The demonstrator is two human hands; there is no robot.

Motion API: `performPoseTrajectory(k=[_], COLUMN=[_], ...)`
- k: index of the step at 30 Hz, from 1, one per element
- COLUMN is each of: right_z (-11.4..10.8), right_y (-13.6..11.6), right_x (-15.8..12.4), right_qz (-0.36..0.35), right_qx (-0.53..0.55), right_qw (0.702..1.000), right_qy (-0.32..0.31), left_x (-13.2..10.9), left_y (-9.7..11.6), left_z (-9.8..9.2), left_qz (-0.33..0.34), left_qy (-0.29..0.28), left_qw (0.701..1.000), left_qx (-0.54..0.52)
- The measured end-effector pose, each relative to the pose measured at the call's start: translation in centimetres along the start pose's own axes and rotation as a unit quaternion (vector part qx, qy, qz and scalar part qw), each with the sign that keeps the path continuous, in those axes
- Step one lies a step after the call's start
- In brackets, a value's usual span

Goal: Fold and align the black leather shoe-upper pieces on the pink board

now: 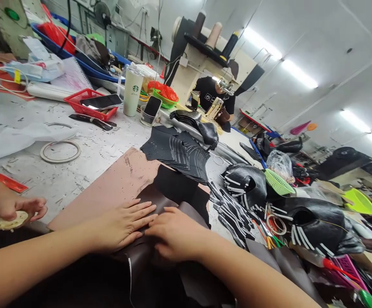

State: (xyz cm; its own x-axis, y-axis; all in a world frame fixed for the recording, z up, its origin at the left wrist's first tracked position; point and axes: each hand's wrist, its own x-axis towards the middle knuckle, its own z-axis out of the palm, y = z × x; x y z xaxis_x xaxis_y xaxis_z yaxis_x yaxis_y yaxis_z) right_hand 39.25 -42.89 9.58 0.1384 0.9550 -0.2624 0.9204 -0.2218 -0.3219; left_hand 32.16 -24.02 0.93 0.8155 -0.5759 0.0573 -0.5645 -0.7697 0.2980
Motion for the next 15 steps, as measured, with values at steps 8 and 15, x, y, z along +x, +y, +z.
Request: performPoseTrajectory(k=[8,15], right_z=[-1.7,0.2], right_y=[4.0,0.4], right_x=[-10.5,-9.9], right_qz=[0.515,0.361], right_qx=[0.262,0.572], right_qw=[0.816,0.693], right_qy=[0.017,0.248], left_x=[2.2,3.3], left_y=[-0.3,-3.8], left_z=[-0.8,-1.5], left_qz=[-0.026,0.002], left_qy=[0.031,0.006], left_qw=[0.999,0.997], left_qx=[0.03,0.071])
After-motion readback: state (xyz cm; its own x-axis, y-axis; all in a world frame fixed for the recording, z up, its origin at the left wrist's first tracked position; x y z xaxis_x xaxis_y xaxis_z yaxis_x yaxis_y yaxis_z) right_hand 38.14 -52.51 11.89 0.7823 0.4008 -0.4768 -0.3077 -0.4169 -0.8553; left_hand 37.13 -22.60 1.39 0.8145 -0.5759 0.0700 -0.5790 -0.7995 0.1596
